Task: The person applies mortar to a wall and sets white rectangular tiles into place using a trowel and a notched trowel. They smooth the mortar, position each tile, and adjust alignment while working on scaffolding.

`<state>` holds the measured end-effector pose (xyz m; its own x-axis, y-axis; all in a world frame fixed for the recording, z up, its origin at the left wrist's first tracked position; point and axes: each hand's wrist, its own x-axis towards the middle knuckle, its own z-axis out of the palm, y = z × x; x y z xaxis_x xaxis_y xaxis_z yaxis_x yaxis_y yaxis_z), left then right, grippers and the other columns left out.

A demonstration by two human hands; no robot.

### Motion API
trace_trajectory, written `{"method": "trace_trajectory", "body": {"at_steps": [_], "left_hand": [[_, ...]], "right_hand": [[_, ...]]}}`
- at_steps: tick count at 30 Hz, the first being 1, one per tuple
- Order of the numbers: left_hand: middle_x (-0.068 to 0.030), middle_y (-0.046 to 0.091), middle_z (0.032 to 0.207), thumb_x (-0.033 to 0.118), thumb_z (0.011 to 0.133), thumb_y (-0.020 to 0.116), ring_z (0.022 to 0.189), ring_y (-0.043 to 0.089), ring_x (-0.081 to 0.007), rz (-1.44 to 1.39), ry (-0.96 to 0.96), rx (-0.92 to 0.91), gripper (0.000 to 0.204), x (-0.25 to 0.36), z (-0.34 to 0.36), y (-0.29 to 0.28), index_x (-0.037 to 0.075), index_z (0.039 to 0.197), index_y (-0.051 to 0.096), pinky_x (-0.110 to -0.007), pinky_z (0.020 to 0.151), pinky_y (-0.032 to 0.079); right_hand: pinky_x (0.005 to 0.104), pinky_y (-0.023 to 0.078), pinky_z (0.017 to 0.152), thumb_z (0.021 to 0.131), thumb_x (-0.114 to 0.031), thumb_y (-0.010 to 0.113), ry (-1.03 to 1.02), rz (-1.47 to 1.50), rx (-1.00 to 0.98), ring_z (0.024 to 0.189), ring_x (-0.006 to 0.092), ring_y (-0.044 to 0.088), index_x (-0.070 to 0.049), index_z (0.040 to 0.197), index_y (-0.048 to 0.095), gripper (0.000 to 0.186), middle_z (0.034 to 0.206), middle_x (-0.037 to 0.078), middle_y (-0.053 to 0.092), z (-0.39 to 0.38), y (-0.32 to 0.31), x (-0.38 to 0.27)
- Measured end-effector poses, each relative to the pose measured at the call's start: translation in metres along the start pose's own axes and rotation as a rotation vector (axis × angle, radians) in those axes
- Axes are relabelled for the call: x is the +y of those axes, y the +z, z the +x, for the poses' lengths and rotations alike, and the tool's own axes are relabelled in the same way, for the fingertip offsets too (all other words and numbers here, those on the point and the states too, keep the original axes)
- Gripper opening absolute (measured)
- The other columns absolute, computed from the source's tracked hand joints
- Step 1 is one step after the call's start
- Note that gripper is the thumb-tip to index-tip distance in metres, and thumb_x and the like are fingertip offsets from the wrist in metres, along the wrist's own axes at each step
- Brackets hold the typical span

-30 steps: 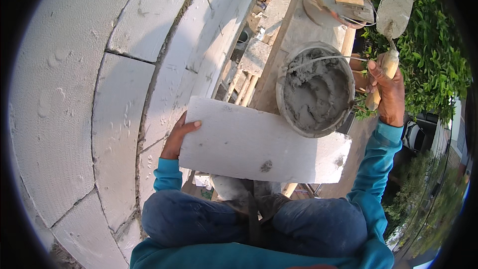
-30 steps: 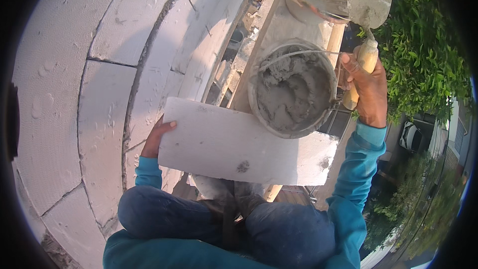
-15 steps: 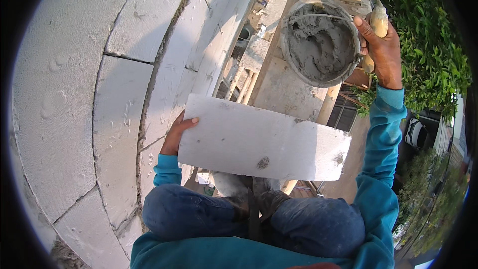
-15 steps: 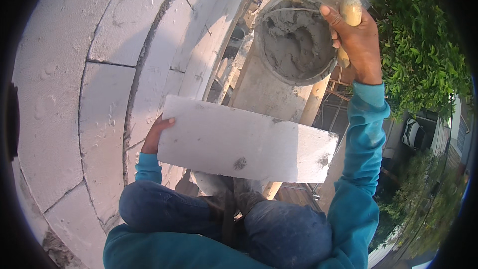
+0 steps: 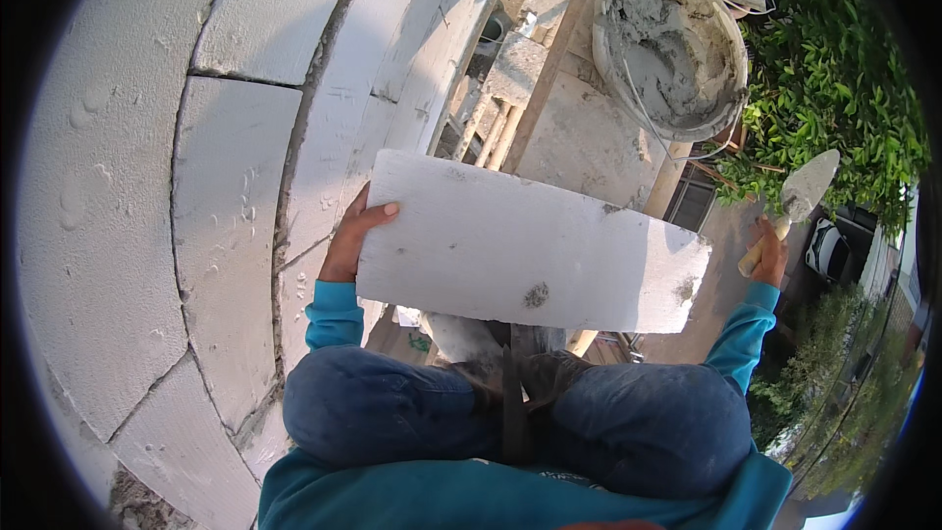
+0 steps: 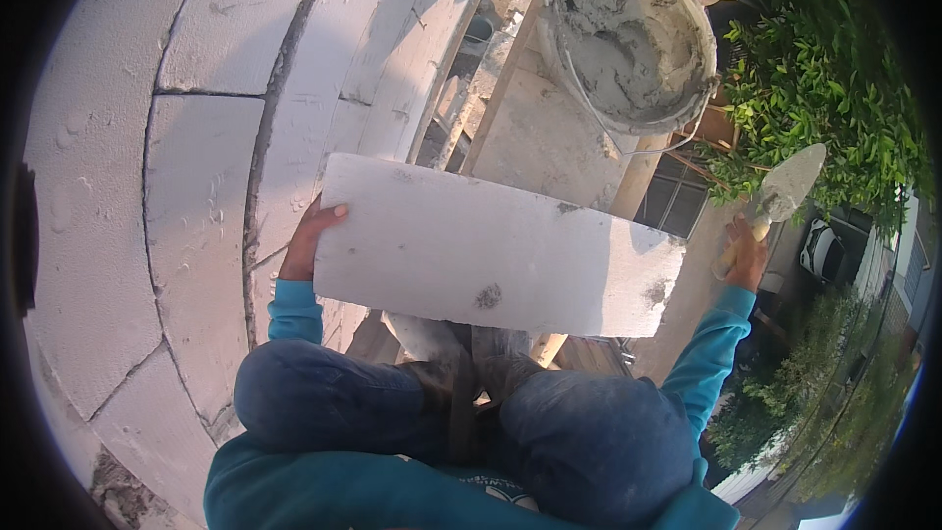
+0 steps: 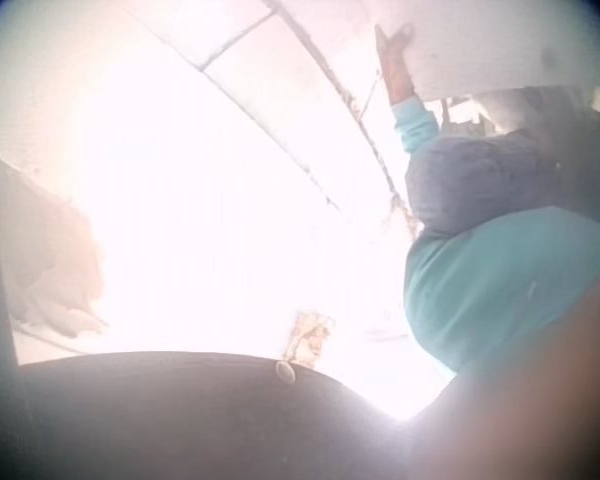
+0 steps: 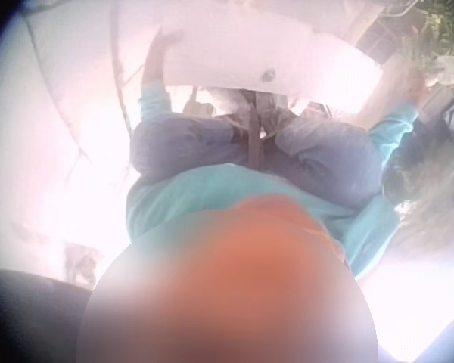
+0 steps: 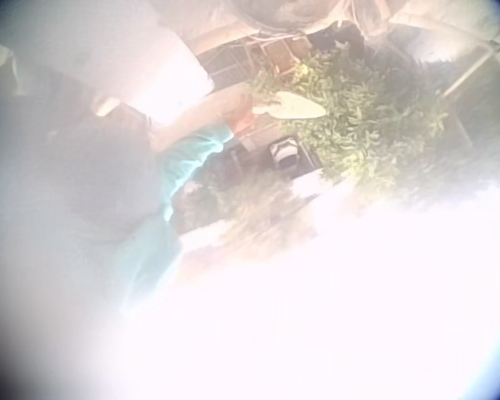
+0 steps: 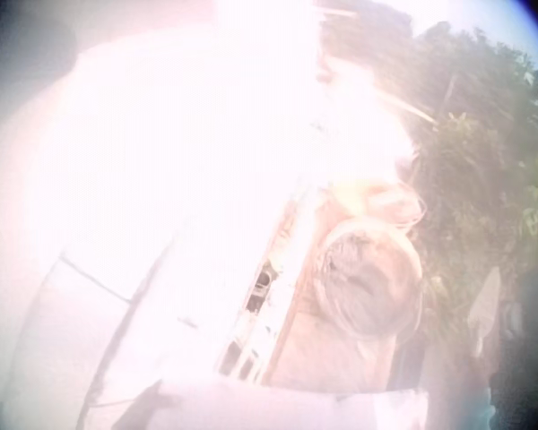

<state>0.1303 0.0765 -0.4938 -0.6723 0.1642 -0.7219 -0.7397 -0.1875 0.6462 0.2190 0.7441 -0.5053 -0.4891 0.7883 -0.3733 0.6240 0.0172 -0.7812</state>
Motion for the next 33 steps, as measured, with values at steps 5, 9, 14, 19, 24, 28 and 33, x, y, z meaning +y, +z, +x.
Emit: {"method": "trace_trajectory", "body": {"at_steps": [5, 9, 14, 19, 24, 28, 33], "left_hand": [[-0.0176, 0.058, 0.124, 0.023, 0.081, 0.067, 0.110, 0.059, -0.0279, 0.012, 0.007, 0.000, 0.067, -0.002, 0.003, 0.004, -0.001, 0.139, 0.044, -0.038, 0.095, 0.048], [-0.0188, 0.058, 0.124, 0.025, 0.081, 0.066, 0.109, 0.060, -0.0287, 0.020, 0.000, -0.001, 0.067, -0.004, 0.003, 0.003, -0.002, 0.139, 0.043, -0.038, 0.092, 0.050], [-0.0195, 0.059, 0.122, 0.025, 0.082, 0.066, 0.108, 0.061, -0.0298, 0.013, -0.013, 0.008, 0.066, -0.009, 0.002, 0.002, -0.003, 0.138, 0.043, -0.040, 0.089, 0.051], [-0.0195, 0.059, 0.119, 0.027, 0.082, 0.066, 0.106, 0.061, -0.0301, 0.057, -0.010, 0.045, 0.066, -0.009, 0.002, -0.002, -0.003, 0.136, 0.044, -0.041, 0.088, 0.051], [-0.0197, 0.059, 0.118, 0.029, 0.082, 0.066, 0.105, 0.061, -0.0306, 0.032, -0.032, 0.049, 0.066, -0.014, 0.007, -0.012, -0.003, 0.135, 0.045, -0.040, 0.089, 0.051], [-0.0195, 0.059, 0.119, 0.029, 0.082, 0.066, 0.105, 0.061, -0.0311, 0.034, -0.033, 0.072, 0.064, -0.014, 0.007, -0.009, -0.003, 0.134, 0.046, -0.040, 0.089, 0.051], [-0.0185, 0.060, 0.118, 0.029, 0.083, 0.066, 0.103, 0.062, -0.0304, -0.005, -0.003, 0.047, 0.063, -0.016, 0.004, -0.010, -0.004, 0.133, 0.047, -0.040, 0.088, 0.052]], "right_hand": [[0.0363, 0.050, 0.073, 0.085, -0.034, 0.075, 0.239, -0.062, -0.130, 0.092, 0.0190, 0.066, -0.004, 0.116, 0.060, 0.046, 0.104, 0.006, 0.069, -0.046, 0.003, 0.071], [0.0309, 0.049, 0.072, 0.084, -0.038, 0.075, 0.096, -0.346, -0.086, 0.087, 0.0161, 0.063, -0.004, 0.113, 0.060, 0.047, 0.097, 0.006, 0.067, -0.056, 0.023, 0.056], [0.0308, 0.050, 0.078, 0.085, -0.042, 0.073, 0.059, -0.126, -0.050, 0.090, 0.0188, 0.064, -0.004, 0.115, 0.059, 0.050, 0.103, 0.009, 0.067, -0.053, -0.018, 0.091], [0.0350, 0.055, 0.068, 0.086, -0.046, 0.071, 0.542, 0.245, -0.225, 0.085, 0.0199, 0.067, -0.007, 0.114, 0.063, 0.048, 0.104, 0.009, 0.068, -0.086, -0.064, 0.156], [0.0377, 0.060, 0.071, 0.094, -0.045, 0.061, 0.618, 0.486, -0.307, 0.084, 0.0226, 0.070, -0.008, 0.123, 0.057, 0.048, 0.108, 0.010, 0.069, -0.132, -0.054, 0.194], [0.0383, 0.061, 0.077, 0.093, -0.047, 0.061, 0.586, 0.457, -0.308, 0.087, 0.0209, 0.070, -0.009, 0.122, 0.058, 0.048, 0.104, 0.008, 0.070, -0.132, -0.057, 0.200], [0.0313, 0.056, 0.066, 0.089, -0.050, 0.063, 0.498, 0.420, -0.200, 0.077, 0.0153, 0.068, -0.012, 0.115, 0.063, 0.046, 0.094, 0.003, 0.070, -0.122, -0.054, 0.189]]}}
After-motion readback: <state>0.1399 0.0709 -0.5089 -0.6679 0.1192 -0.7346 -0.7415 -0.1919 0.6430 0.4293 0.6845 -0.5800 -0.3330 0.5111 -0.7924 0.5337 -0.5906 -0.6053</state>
